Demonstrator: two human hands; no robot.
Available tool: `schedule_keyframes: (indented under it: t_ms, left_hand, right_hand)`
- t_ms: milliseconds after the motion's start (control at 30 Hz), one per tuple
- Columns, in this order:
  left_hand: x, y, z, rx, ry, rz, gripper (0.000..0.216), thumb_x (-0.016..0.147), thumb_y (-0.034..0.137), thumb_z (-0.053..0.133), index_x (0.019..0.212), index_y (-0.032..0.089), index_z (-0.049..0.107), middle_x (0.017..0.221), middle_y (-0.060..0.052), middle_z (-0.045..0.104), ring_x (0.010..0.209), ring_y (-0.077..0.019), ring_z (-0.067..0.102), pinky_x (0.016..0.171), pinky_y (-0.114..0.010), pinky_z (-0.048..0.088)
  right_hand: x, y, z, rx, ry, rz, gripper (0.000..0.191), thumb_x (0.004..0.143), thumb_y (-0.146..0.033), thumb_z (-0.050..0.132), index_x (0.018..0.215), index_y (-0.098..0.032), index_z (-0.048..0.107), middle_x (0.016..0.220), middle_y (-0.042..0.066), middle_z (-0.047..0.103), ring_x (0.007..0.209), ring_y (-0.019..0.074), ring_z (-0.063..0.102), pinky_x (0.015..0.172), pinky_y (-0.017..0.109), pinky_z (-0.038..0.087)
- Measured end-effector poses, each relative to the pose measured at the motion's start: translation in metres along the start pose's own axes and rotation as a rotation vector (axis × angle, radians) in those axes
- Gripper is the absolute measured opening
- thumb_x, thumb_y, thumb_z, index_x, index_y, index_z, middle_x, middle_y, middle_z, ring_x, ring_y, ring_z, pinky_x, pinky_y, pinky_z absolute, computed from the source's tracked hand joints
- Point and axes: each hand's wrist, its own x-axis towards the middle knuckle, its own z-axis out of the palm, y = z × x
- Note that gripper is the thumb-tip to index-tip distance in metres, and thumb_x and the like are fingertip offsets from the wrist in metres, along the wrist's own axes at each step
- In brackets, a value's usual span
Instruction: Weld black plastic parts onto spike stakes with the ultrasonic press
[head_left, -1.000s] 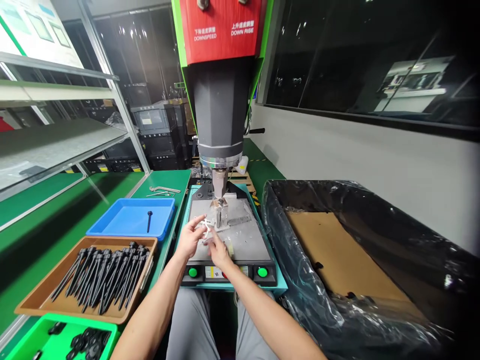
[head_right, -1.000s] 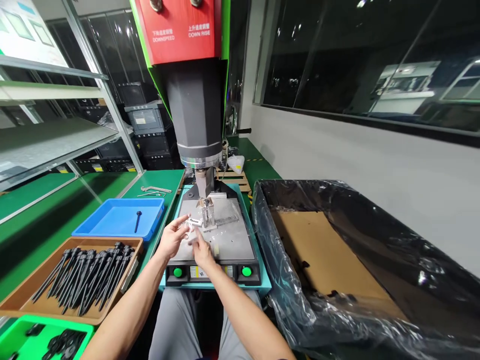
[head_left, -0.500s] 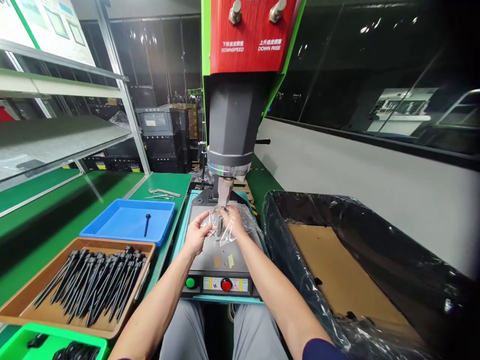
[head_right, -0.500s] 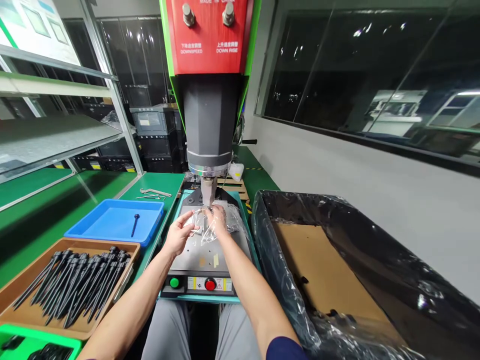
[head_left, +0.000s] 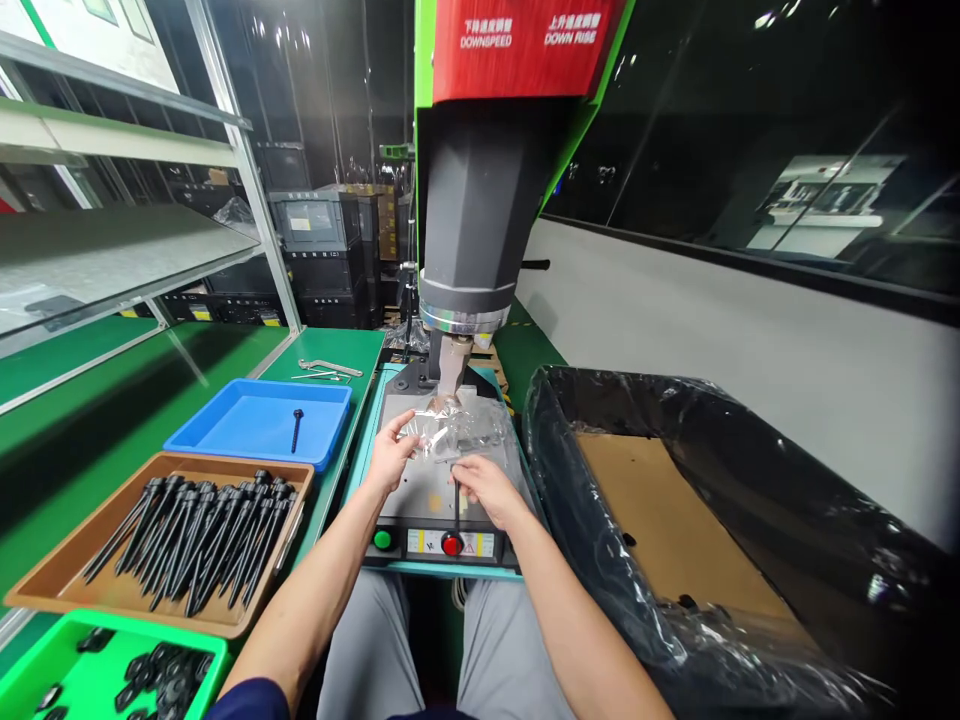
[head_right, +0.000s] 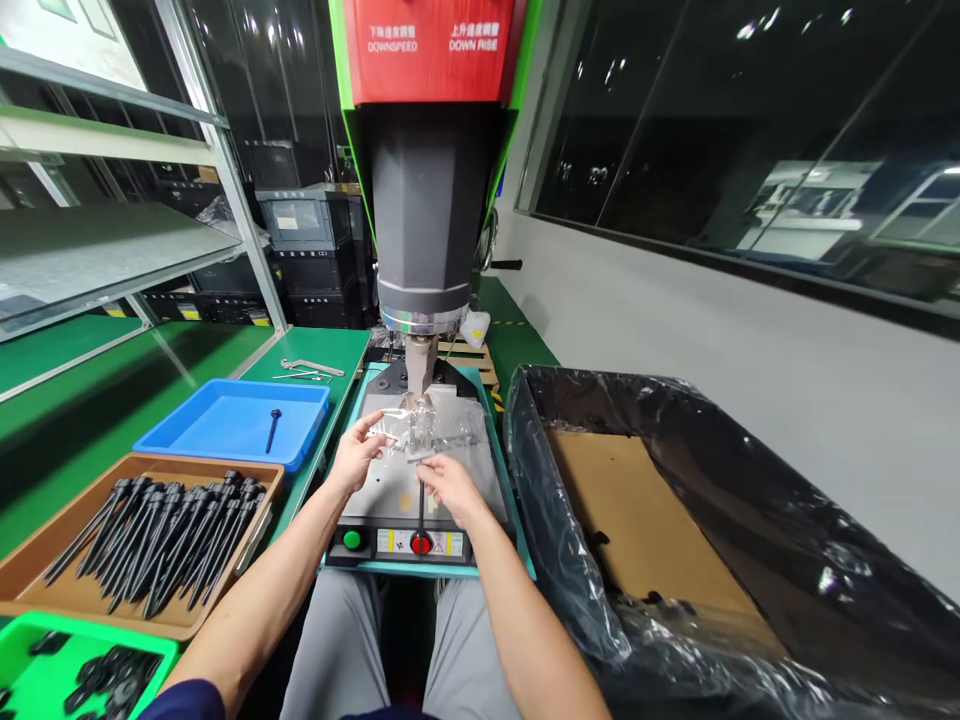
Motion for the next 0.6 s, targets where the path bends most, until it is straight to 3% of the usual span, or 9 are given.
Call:
schedule_keyframes:
  t_ms: [67,133,233,367,433,533,600]
  left_hand:
    - [-0.004,-0.005,-0.007,0.041,0.001,-0.027,0.052,0.067,0.014,0.066,0.118,0.014,0.063,0.129,-0.015,0.060,0.071,-0.0121,0.066,0.048,-0.019,0.044]
    - [-0.009,-0.009,-0.016,0.075,0.006,-0.052,0.047,0.067,0.015,0.066,0.114,0.015,0.064,0.129,-0.014,0.060,0.075,-0.0129,0.066,0.054,-0.021,0.048]
    - [-0.025,-0.015,-0.033,0.141,0.073,-0.046,0.046,0.071,0.019,0.067,0.117,0.018,0.062,0.136,-0.013,0.055,0.093,-0.0176,0.066,0.074,-0.028,0.054]
    - [-0.067,-0.016,-0.047,0.312,0.302,0.096,0.050,0.075,0.021,0.067,0.124,0.019,0.056,0.136,-0.015,0.053,0.117,-0.0231,0.057,0.095,-0.037,0.049]
    - [-0.095,-0.014,-0.044,0.333,0.206,0.136,0.043,0.078,0.024,0.065,0.120,0.018,0.058,0.127,-0.014,0.059,0.115,-0.0233,0.058,0.094,-0.038,0.050]
    - [-0.133,-0.010,-0.029,0.335,-0.152,0.138,0.044,0.079,0.026,0.067,0.121,0.020,0.058,0.118,-0.011,0.065,0.106,-0.0220,0.063,0.090,-0.037,0.052]
    - [-0.149,-0.006,-0.018,0.395,-0.282,0.188,0.041,0.079,0.025,0.068,0.118,0.021,0.061,0.116,-0.010,0.066,0.104,-0.0210,0.063,0.091,-0.036,0.050]
  right_hand:
    - [-0.032,0.007,0.004,0.117,-0.164,0.152,0.035,0.067,-0.043,0.074,0.083,-0.017,0.058,0.067,0.001,0.064,0.046,0.0087,0.045,0.041,0.020,0.028]
    - [-0.057,0.007,0.010,0.174,-0.213,0.147,0.036,0.063,-0.040,0.079,0.083,-0.017,0.059,0.064,-0.001,0.061,0.048,0.0087,0.046,0.043,0.020,0.032]
    - [-0.079,-0.001,0.018,0.202,-0.128,-0.059,0.039,0.061,-0.036,0.083,0.088,-0.018,0.061,0.075,0.000,0.063,0.063,0.0131,0.056,0.056,0.025,0.044]
    - [-0.088,-0.009,0.025,0.074,0.032,-0.277,0.036,0.066,-0.034,0.082,0.094,-0.020,0.063,0.077,0.000,0.063,0.068,0.0151,0.058,0.063,0.028,0.048]
    - [-0.090,-0.011,0.029,0.042,0.054,-0.323,0.035,0.067,-0.034,0.082,0.093,-0.021,0.063,0.076,0.001,0.064,0.065,0.0150,0.057,0.061,0.028,0.048]
    - [-0.092,-0.015,0.036,0.084,0.053,-0.360,0.036,0.066,-0.035,0.082,0.092,-0.021,0.062,0.077,0.001,0.065,0.066,0.0158,0.059,0.062,0.029,0.050]
    - [-0.093,-0.017,0.040,0.125,0.052,-0.352,0.037,0.066,-0.036,0.083,0.091,-0.021,0.061,0.077,0.002,0.066,0.067,0.0163,0.060,0.063,0.029,0.051]
